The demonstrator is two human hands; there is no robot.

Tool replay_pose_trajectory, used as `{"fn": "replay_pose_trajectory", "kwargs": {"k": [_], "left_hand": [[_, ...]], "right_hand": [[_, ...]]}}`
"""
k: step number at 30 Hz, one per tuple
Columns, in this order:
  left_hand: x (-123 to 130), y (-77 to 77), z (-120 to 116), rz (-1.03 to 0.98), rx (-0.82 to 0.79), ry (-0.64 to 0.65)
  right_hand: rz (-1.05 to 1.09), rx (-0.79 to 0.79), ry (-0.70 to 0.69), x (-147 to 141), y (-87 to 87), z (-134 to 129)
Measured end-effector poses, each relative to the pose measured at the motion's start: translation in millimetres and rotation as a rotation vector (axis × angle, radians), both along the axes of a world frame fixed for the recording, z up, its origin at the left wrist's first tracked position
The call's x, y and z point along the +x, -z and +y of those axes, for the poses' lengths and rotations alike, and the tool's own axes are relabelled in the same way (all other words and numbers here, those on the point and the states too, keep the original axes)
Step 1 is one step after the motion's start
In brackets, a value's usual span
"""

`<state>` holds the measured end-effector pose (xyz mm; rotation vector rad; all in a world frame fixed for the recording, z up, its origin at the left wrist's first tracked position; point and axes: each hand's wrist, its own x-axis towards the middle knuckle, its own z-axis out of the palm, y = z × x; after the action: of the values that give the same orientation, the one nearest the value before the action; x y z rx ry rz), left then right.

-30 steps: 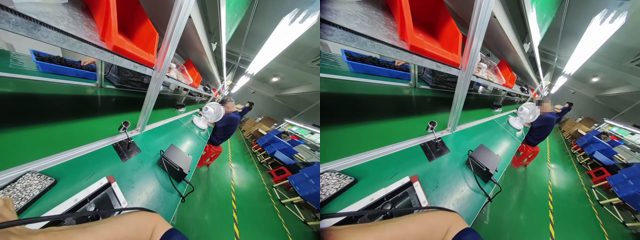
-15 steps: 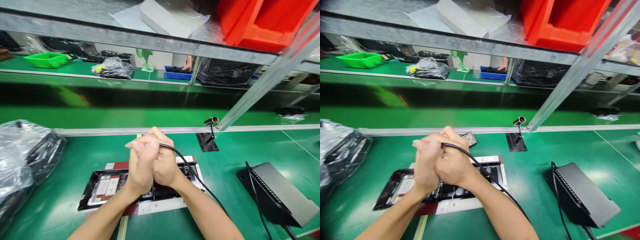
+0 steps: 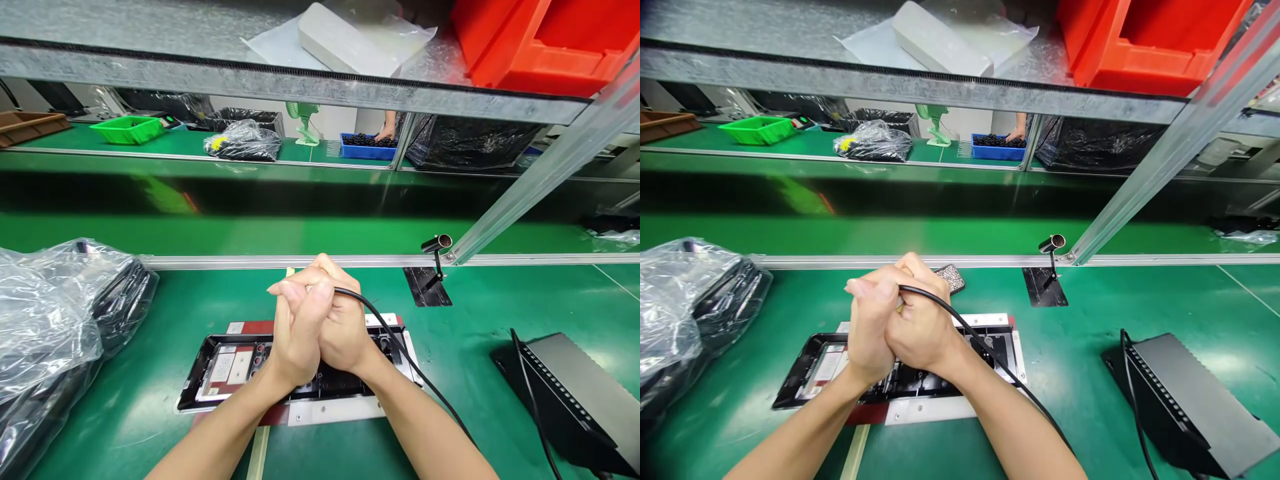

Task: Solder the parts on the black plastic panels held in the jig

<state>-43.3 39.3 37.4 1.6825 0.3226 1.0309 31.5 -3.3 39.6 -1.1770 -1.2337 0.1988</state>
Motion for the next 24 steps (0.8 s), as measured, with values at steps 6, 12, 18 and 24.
{"fn": "replay_pose_trajectory", "kwargs": {"k": [6, 12, 18, 24], "left_hand": [[2.8, -5.4, -0.3, -0.045, -0.025, 0.04], [3.4, -6.4, 0.0, -0.049, -0.046, 0.031], [3.2, -8.0, 0.1, -0.081, -0.035, 0.059], [3.1, -7.7, 0.7, -0.067, -0.028, 0.038]], "right_hand": [[0.002, 0.034, -0.006, -0.1, -1.3, 0.7], [-0.011, 0.016, 0.007, -0.1, -1.4, 0.6], [-0.002, -0.02, 0.015, -0.9, -0.8, 0.2], [0.005, -0.035, 0.017, -1.0, 1.6, 0.2]]}}
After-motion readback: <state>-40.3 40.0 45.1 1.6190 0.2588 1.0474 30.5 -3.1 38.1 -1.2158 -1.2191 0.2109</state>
